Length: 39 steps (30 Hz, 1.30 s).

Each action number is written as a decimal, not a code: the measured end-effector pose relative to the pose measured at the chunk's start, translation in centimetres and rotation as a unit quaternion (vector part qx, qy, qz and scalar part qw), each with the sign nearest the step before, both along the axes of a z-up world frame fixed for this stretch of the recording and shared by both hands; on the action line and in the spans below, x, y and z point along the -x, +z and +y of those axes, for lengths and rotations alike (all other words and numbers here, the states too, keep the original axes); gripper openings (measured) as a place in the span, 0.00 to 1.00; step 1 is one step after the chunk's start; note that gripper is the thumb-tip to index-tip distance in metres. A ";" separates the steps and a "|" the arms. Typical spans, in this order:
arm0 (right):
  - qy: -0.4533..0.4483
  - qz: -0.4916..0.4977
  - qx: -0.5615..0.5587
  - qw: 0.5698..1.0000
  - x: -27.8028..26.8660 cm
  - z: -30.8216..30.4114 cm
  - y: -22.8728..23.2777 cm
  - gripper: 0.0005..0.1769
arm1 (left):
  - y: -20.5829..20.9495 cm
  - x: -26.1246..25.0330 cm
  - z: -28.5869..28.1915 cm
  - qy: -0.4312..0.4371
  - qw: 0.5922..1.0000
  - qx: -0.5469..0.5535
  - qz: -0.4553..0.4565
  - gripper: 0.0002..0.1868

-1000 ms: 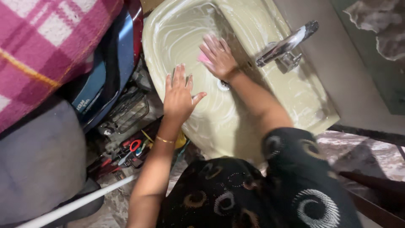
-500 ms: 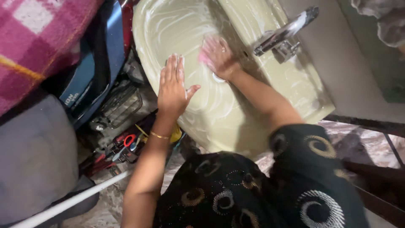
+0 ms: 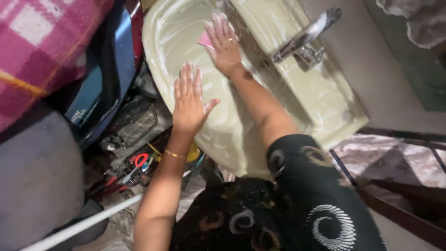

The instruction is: The person cleans a sink using a pink sponge and a yellow container, scrubbing the basin and the faucet before rinsing them with water.

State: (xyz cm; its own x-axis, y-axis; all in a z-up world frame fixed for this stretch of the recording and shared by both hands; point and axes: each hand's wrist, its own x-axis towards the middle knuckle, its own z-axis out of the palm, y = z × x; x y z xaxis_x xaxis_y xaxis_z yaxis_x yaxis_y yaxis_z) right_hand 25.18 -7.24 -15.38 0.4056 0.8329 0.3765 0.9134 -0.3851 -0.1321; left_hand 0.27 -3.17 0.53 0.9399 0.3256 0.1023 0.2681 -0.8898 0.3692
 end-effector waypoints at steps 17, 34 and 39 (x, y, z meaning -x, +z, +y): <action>0.156 0.402 -0.164 0.887 19.3 -2.1 -1.5 0.45 | 0.2 7.9 0.1 -0.028 0.882 0.263 -0.390 0.48; 0.124 0.405 0.127 0.897 21.6 -14.9 1.0 0.44 | 0.5 11.9 1.4 0.028 0.875 0.270 -0.400 0.47; 0.173 0.336 -0.098 0.921 13.6 7.2 -3.9 0.45 | -1.0 12.4 1.6 0.044 0.885 0.248 -0.391 0.47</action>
